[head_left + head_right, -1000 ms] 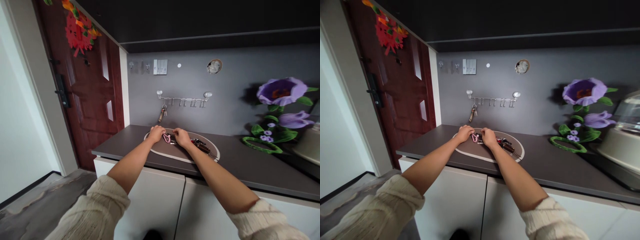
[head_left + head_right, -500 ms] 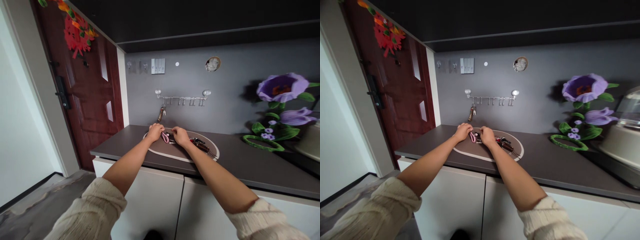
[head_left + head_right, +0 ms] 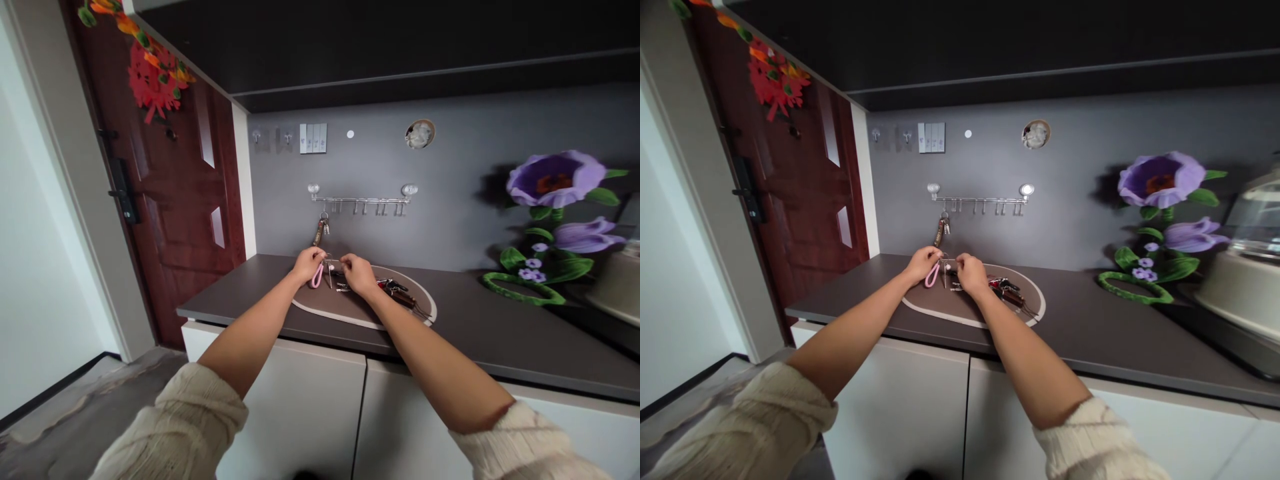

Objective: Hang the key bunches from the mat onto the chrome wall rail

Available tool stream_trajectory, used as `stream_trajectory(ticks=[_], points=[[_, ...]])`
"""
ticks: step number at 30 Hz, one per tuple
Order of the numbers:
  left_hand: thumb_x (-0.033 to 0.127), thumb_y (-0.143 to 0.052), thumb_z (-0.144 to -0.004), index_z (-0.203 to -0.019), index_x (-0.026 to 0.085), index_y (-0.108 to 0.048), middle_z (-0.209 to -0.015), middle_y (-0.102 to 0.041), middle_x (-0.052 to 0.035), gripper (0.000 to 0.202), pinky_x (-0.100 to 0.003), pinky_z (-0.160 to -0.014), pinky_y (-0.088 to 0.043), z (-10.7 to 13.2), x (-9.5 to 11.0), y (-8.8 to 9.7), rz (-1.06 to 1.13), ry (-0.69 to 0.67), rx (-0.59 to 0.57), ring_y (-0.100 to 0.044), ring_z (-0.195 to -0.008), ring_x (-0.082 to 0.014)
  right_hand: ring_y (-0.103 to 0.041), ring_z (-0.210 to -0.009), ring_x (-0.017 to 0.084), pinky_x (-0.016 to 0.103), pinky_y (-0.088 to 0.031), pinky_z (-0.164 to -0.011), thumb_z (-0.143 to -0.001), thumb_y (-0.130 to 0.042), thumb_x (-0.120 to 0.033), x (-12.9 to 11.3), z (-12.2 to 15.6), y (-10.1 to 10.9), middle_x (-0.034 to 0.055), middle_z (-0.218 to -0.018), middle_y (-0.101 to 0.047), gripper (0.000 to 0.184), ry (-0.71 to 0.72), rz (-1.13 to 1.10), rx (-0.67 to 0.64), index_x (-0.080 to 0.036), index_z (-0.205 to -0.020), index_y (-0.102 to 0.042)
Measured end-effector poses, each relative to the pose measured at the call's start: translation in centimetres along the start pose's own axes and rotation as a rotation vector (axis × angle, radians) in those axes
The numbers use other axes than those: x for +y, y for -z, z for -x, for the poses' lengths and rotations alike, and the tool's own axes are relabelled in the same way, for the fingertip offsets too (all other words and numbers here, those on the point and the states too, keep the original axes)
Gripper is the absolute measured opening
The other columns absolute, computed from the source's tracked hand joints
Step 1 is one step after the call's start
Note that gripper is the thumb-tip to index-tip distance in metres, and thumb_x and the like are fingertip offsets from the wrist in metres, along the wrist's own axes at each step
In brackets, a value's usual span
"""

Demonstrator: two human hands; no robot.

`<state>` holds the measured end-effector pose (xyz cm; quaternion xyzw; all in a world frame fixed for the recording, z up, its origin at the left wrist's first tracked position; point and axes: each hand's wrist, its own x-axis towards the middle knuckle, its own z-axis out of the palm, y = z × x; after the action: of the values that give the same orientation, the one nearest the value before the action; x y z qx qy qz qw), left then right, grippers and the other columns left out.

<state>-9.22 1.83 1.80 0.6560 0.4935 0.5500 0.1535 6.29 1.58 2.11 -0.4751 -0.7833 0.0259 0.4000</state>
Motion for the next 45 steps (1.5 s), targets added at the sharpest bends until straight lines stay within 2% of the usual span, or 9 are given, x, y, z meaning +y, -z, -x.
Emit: stream_trajectory(ticks=[10, 14, 20, 28, 35, 39, 42, 45], points=[[0.034, -0.061, -0.066, -0.07, 0.012, -0.056, -0.064, -0.055, 0.0, 0.023, -0.021, -0.055, -0.037, -0.1, 0.4, -0.2, 0.629, 0.153, -0.045, -0.047, -0.054, -0.0072, -0.057, -0.077, 0.015, 0.028, -0.041, -0.074, -0.076, -0.045, -0.024, -0.4, 0.1, 0.3, 0.0048, -0.084, -0.064, 0.019, 0.094, -0.201, 0.093, -0.018, -0.084, -0.061], [0.035, -0.065, -0.062, -0.071, 0.012, -0.056, -0.063, -0.055, 0.0002, 0.027, -0.021, -0.053, -0.037, -0.1, 0.7, -0.2, 0.749, 0.186, -0.075, -0.048, -0.052, -0.0071, -0.055, -0.075, 0.014, 0.028, -0.041, -0.074, -0.076, -0.045, -0.029, -0.6, 0.1, 0.4, 0.0037, -0.082, -0.064, 0.02, 0.145, -0.289, 0.124, -0.019, -0.082, -0.061], [0.034, -0.067, -0.06, -0.072, 0.011, -0.057, -0.068, -0.057, -0.0011, 0.028, -0.021, -0.057, -0.039, 0.0, 0.9, -0.1, 0.843, 0.171, -0.115, -0.053, -0.06, -0.0086, -0.054, -0.076, 0.013, 0.027, -0.04, -0.074, -0.077, -0.045, -0.035, -0.7, 0.0, 0.5, 0.0038, -0.085, -0.062, 0.024, 0.183, -0.367, 0.133, -0.019, -0.084, -0.061], [0.031, -0.066, -0.063, -0.074, 0.011, -0.057, -0.066, -0.057, 0.0003, 0.024, -0.021, -0.059, -0.04, 0.3, 1.4, -0.3, 0.832, 0.181, -0.153, -0.051, -0.057, -0.0066, -0.053, -0.073, 0.013, 0.026, -0.041, -0.072, -0.075, -0.048, -0.036, -0.8, 0.0, 0.6, 0.0038, -0.08, -0.06, 0.023, 0.157, -0.397, 0.122, -0.017, -0.076, -0.062], [0.036, -0.065, -0.063, -0.078, 0.011, -0.059, -0.072, -0.06, -0.002, 0.03, -0.022, -0.06, -0.04, 0.3, 1.2, -0.4, 0.763, 0.162, -0.137, -0.053, -0.06, -0.0073, -0.053, -0.075, 0.014, 0.027, -0.04, -0.073, -0.076, -0.046, -0.036, -0.6, 0.0, 0.7, 0.004, -0.082, -0.059, 0.023, 0.137, -0.426, 0.101, -0.017, -0.079, -0.059], [0.039, -0.063, -0.064, -0.08, 0.011, -0.06, -0.074, -0.061, -0.0029, 0.032, -0.023, -0.061, -0.041, 0.4, 1.1, -0.5, 0.694, 0.127, -0.14, -0.053, -0.061, -0.0082, -0.052, -0.075, 0.014, 0.027, -0.039, -0.073, -0.077, -0.044, -0.035, -0.6, 0.0, 0.8, 0.0037, -0.081, -0.058, 0.022, 0.14, -0.373, 0.133, -0.017, -0.076, -0.057], [0.038, -0.059, -0.069, -0.082, 0.012, -0.06, -0.077, -0.062, -0.004, 0.029, -0.023, -0.064, -0.041, 0.5, 1.2, -0.5, 0.584, 0.092, -0.088, -0.054, -0.066, -0.01, -0.051, -0.076, 0.015, 0.028, -0.039, -0.073, -0.077, -0.042, -0.032, -0.7, -0.2, 1.0, 0.004, -0.08, -0.057, 0.02, 0.132, -0.31, 0.166, -0.017, -0.075, -0.055], [0.033, -0.051, -0.075, -0.085, 0.012, -0.058, -0.078, -0.062, -0.0047, 0.024, -0.024, -0.07, -0.041, 0.4, 0.9, -0.5, 0.437, 0.057, 0.027, -0.055, -0.072, -0.0111, -0.051, -0.076, 0.015, 0.028, -0.038, -0.072, -0.078, -0.04, -0.03, -0.9, -0.6, 1.2, 0.004, -0.078, -0.058, 0.019, 0.148, -0.257, 0.163, -0.017, -0.074, -0.054]])
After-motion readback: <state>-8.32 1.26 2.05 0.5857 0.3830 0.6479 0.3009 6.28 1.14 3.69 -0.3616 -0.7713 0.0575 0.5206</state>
